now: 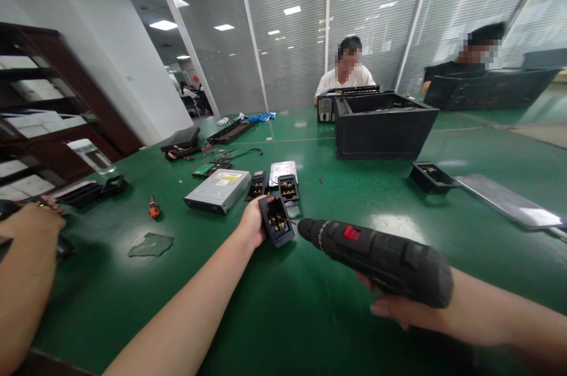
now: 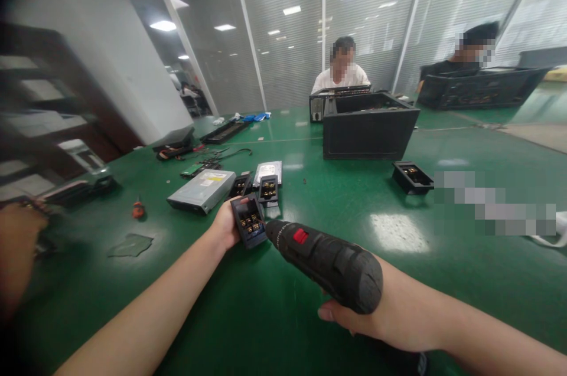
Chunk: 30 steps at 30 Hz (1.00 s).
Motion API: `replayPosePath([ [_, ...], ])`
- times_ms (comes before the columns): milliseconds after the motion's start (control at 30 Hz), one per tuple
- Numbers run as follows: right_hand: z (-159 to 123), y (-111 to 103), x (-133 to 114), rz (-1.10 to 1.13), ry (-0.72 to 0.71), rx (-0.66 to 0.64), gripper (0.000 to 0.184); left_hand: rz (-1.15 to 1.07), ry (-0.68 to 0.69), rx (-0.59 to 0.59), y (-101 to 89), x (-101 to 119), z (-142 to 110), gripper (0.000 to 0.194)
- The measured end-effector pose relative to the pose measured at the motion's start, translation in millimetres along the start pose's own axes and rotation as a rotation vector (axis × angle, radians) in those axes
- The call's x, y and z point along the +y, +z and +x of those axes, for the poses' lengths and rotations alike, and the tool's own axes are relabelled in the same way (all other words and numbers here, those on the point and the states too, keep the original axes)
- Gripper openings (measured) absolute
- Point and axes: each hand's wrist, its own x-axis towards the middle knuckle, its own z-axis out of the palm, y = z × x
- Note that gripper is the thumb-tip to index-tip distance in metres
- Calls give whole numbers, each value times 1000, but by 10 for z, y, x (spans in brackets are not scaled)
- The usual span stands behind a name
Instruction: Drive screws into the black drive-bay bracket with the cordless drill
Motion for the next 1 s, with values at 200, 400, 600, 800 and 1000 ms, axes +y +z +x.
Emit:
replayPosePath([
  [200,8,-20,-89,17,31,-4,34,-5,6,11,19,8,-23,16],
  [400,5,-4,-22,46,49,5,29,-12,5,-19,-36,-17,37,15],
  [600,9,-14,-22,56,28,23,28,2,-2,-30,-35,-17,20,17],
  [800,-8,-25,-77,32,16,12,28,-1,6,-17,29,14,-51,17],
  [1000,1,-15,-54,29,20,22,30,-8,2,-20,21,11,-36,18],
])
